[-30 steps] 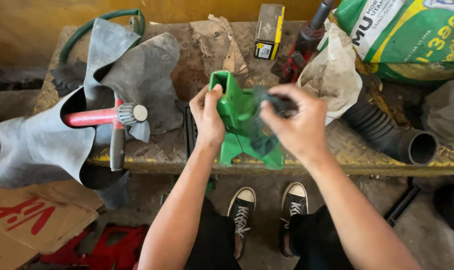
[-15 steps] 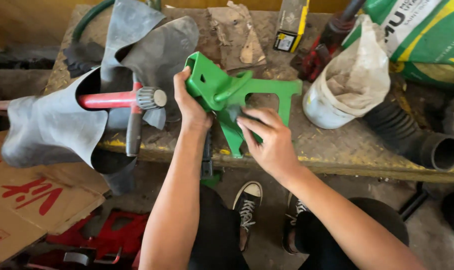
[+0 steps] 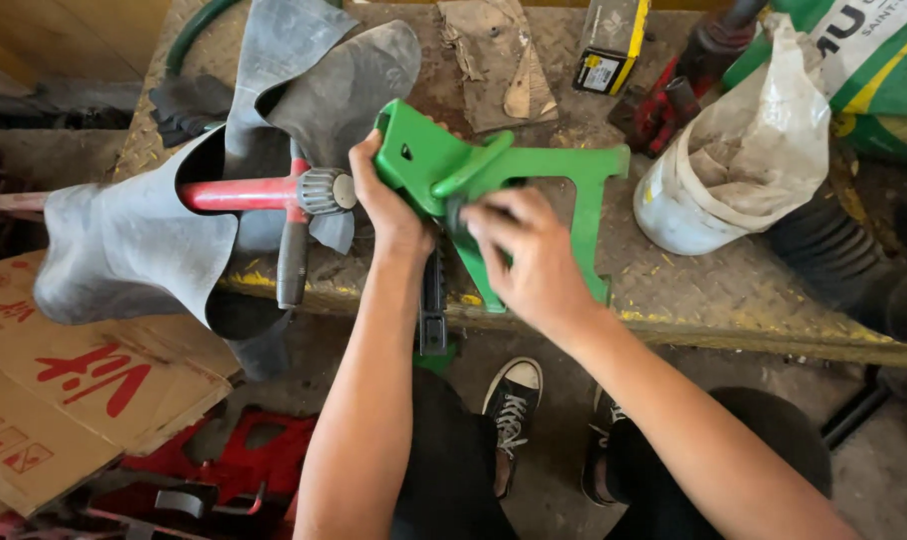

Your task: Cleaning and inspecting automotive jack stands with a cloth.

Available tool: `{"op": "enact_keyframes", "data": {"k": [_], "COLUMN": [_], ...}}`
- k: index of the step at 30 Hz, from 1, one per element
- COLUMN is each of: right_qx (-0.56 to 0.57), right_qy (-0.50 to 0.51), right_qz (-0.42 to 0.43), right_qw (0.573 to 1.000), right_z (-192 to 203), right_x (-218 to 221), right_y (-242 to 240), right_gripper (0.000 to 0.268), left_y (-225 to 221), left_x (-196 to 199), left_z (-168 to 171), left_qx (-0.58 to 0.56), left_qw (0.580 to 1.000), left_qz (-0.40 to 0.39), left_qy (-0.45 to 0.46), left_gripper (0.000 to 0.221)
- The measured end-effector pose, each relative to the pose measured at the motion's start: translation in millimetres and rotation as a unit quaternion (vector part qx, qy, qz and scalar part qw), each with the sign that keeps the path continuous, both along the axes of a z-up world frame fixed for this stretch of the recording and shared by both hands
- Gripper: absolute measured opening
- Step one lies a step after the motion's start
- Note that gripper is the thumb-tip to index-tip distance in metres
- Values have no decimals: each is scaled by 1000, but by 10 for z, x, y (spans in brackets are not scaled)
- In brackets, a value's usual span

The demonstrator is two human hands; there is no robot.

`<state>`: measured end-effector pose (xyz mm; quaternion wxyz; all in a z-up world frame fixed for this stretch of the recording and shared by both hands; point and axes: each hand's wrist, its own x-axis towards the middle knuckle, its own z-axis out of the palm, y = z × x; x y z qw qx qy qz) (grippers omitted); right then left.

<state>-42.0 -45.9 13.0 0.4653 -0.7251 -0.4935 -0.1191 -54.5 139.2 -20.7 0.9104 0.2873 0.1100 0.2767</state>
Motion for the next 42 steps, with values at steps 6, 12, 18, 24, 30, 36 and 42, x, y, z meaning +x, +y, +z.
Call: {"op": "enact_keyframes", "data": {"k": [6,12,18,24,30,36,42], "right_qx": [1,46,75,64,5,-67,26], "right_qy": [9,54,101,16,7,107,93], "right_qz": [-12,-123,-67,-13,-34,-17,-15], "right_qw": [1000,990,990,998,999,992,995], "right_z": [-129,45,-23,63,85,129,70], "right_x": [-183,2,69,-7,133,-57,65], "right_y": [-88,34,119,53,-104,-550,-369], "right_gripper": [15,18,20,31,22,26,22], "left_y": [34,-69,-81,-96,-101,-153,-144], "left_x": [-26,9,70,36,39,34,125], "left_z": [-34,6,-205,-3,40,67,-19], "left_qx": [-27,-14,12,-18,-6,6,3], "left_qw": [1000,1000,999,1000,1000,1000,999], "left_qz": [-11,1,28,17,-4,-10,38], "left_qy": [-9,19,9,6,-6,20,34], "left_gripper": [56,52,47,53,53,51,45]}}
